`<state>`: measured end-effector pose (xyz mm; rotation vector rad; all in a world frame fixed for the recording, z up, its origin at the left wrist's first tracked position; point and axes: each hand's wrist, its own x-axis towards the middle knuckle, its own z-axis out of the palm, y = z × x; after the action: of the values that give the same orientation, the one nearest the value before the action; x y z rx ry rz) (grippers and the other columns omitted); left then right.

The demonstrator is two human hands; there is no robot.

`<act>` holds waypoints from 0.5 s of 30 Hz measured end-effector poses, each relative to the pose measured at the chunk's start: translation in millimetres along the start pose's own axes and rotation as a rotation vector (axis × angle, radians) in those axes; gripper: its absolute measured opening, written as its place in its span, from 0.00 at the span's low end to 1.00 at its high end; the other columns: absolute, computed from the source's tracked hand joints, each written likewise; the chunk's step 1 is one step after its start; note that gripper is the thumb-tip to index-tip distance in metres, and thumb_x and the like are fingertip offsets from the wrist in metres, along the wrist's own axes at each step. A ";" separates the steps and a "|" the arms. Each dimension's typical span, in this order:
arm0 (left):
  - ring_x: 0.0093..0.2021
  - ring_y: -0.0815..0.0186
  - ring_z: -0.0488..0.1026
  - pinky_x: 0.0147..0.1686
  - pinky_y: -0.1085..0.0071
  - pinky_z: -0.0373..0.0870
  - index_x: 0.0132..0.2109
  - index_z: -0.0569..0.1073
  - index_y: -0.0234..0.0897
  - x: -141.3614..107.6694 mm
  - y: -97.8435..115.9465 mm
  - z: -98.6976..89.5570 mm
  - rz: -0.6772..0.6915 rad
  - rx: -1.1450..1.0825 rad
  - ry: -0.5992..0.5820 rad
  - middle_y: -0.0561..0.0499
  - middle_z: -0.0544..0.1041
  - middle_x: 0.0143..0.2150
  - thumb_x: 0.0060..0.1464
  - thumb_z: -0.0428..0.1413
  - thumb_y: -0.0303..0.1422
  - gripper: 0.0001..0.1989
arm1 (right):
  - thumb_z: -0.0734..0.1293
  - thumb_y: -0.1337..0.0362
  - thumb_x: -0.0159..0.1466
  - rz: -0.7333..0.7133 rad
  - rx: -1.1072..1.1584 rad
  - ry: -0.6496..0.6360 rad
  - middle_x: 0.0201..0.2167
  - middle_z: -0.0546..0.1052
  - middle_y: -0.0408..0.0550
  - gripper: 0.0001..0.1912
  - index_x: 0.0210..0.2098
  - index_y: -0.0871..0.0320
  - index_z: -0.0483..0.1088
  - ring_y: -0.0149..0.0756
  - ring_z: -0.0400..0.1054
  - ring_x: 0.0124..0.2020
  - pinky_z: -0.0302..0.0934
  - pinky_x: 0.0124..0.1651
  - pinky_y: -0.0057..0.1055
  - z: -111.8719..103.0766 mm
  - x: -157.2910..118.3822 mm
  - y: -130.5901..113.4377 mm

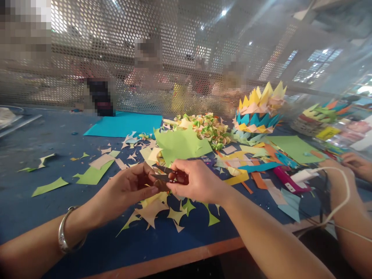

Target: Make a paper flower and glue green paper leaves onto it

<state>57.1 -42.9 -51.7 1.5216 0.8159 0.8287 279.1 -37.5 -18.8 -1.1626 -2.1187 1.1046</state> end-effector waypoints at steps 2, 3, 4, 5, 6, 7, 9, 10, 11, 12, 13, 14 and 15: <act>0.42 0.58 0.81 0.43 0.59 0.77 0.39 0.69 0.41 0.1 3.1 -3.9 0.016 0.041 -0.022 0.45 0.82 0.40 0.55 0.59 0.37 0.08 | 0.69 0.61 0.59 -0.016 0.051 0.002 0.22 0.62 0.36 0.10 0.31 0.57 0.64 0.25 0.53 0.23 0.48 0.25 0.27 1.5 0.2 -0.5; 0.41 0.58 0.81 0.42 0.60 0.77 0.39 0.71 0.41 0.3 6.0 -9.0 0.026 0.099 -0.015 0.46 0.83 0.39 0.55 0.58 0.37 0.07 | 0.69 0.62 0.59 -0.027 0.064 0.011 0.22 0.61 0.35 0.10 0.30 0.57 0.63 0.24 0.52 0.22 0.48 0.25 0.27 1.5 0.3 -0.6; 0.40 0.59 0.81 0.41 0.61 0.76 0.40 0.72 0.41 0.5 9.5 -16.3 0.035 0.201 -0.001 0.46 0.83 0.40 0.56 0.57 0.37 0.06 | 0.69 0.62 0.59 -0.040 0.068 0.020 0.22 0.60 0.35 0.10 0.30 0.56 0.63 0.24 0.52 0.22 0.47 0.24 0.27 1.2 0.4 -0.3; 0.38 0.59 0.80 0.39 0.62 0.75 0.40 0.75 0.42 0.8 13.2 -25.9 0.045 0.379 0.053 0.47 0.83 0.38 0.56 0.56 0.36 0.06 | 0.69 0.62 0.60 -0.054 0.070 0.031 0.22 0.60 0.35 0.10 0.29 0.56 0.63 0.24 0.51 0.22 0.47 0.24 0.28 0.6 0.7 0.2; 0.35 0.59 0.79 0.36 0.62 0.74 0.38 0.77 0.43 1.2 16.5 -37.4 0.033 0.592 0.128 0.48 0.83 0.37 0.56 0.55 0.36 0.07 | 0.69 0.62 0.60 -0.067 0.069 0.041 0.22 0.60 0.36 0.10 0.29 0.56 0.62 0.24 0.51 0.23 0.46 0.24 0.28 -0.1 1.0 1.1; 0.34 0.58 0.78 0.35 0.62 0.72 0.36 0.78 0.43 1.6 18.9 -50.3 0.023 0.787 0.191 0.48 0.82 0.36 0.55 0.54 0.36 0.08 | 0.69 0.62 0.61 -0.077 0.068 0.050 0.23 0.60 0.36 0.11 0.29 0.56 0.62 0.25 0.51 0.23 0.46 0.24 0.28 -0.8 1.4 2.4; 0.39 0.53 0.78 0.37 0.59 0.70 0.36 0.79 0.42 2.6 20.1 -77.5 -0.072 1.079 0.224 0.46 0.83 0.38 0.55 0.53 0.35 0.10 | 0.69 0.61 0.61 -0.084 0.067 0.059 0.23 0.59 0.36 0.11 0.30 0.56 0.63 0.25 0.51 0.23 0.46 0.24 0.28 -1.6 2.5 5.5; 0.40 0.50 0.78 0.38 0.58 0.70 0.37 0.80 0.41 3.1 18.7 -90.1 -0.132 1.163 0.225 0.44 0.83 0.40 0.55 0.52 0.35 0.11 | 0.70 0.61 0.61 -0.080 0.067 0.061 0.23 0.59 0.36 0.11 0.30 0.56 0.63 0.25 0.51 0.23 0.46 0.24 0.28 -1.7 3.0 6.9; 0.43 0.48 0.78 0.40 0.57 0.70 0.40 0.81 0.39 3.5 16.5 -101.4 -0.177 1.218 0.204 0.42 0.83 0.43 0.56 0.52 0.35 0.13 | 0.70 0.61 0.61 -0.076 0.067 0.062 0.23 0.59 0.36 0.11 0.30 0.56 0.63 0.25 0.51 0.23 0.46 0.25 0.28 -1.6 3.4 8.0; 0.47 0.46 0.77 0.43 0.55 0.69 0.43 0.81 0.38 3.8 14.0 -111.0 -0.211 1.256 0.194 0.40 0.82 0.46 0.57 0.50 0.34 0.15 | 0.70 0.61 0.61 -0.070 0.065 0.059 0.23 0.59 0.36 0.11 0.30 0.56 0.63 0.25 0.51 0.23 0.47 0.25 0.28 -1.4 3.6 8.7; 0.51 0.45 0.76 0.48 0.54 0.69 0.48 0.80 0.35 4.0 11.6 -118.6 -0.224 1.284 0.180 0.37 0.81 0.50 0.58 0.50 0.33 0.18 | 0.70 0.61 0.61 -0.066 0.064 0.056 0.23 0.59 0.36 0.11 0.30 0.56 0.63 0.25 0.51 0.23 0.47 0.25 0.28 -1.2 3.8 8.9; 0.55 0.43 0.74 0.50 0.53 0.68 0.53 0.79 0.32 4.1 9.9 -124.4 -0.261 1.316 0.210 0.35 0.79 0.54 0.57 0.51 0.32 0.20 | 0.70 0.61 0.61 -0.062 0.063 0.054 0.23 0.59 0.36 0.11 0.30 0.56 0.63 0.25 0.51 0.23 0.47 0.25 0.28 -1.0 3.8 8.7; 0.57 0.42 0.72 0.52 0.53 0.67 0.56 0.77 0.31 3.9 9.1 -128.6 -0.290 1.349 0.236 0.34 0.78 0.57 0.57 0.51 0.32 0.22 | 0.70 0.61 0.60 -0.061 0.063 0.053 0.24 0.60 0.36 0.11 0.30 0.56 0.63 0.25 0.52 0.23 0.48 0.25 0.28 -0.9 3.8 8.1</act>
<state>-51.2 24.1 -31.2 2.3481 1.9392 0.1478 281.5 -31.3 -24.9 -1.0796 -2.0504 1.0928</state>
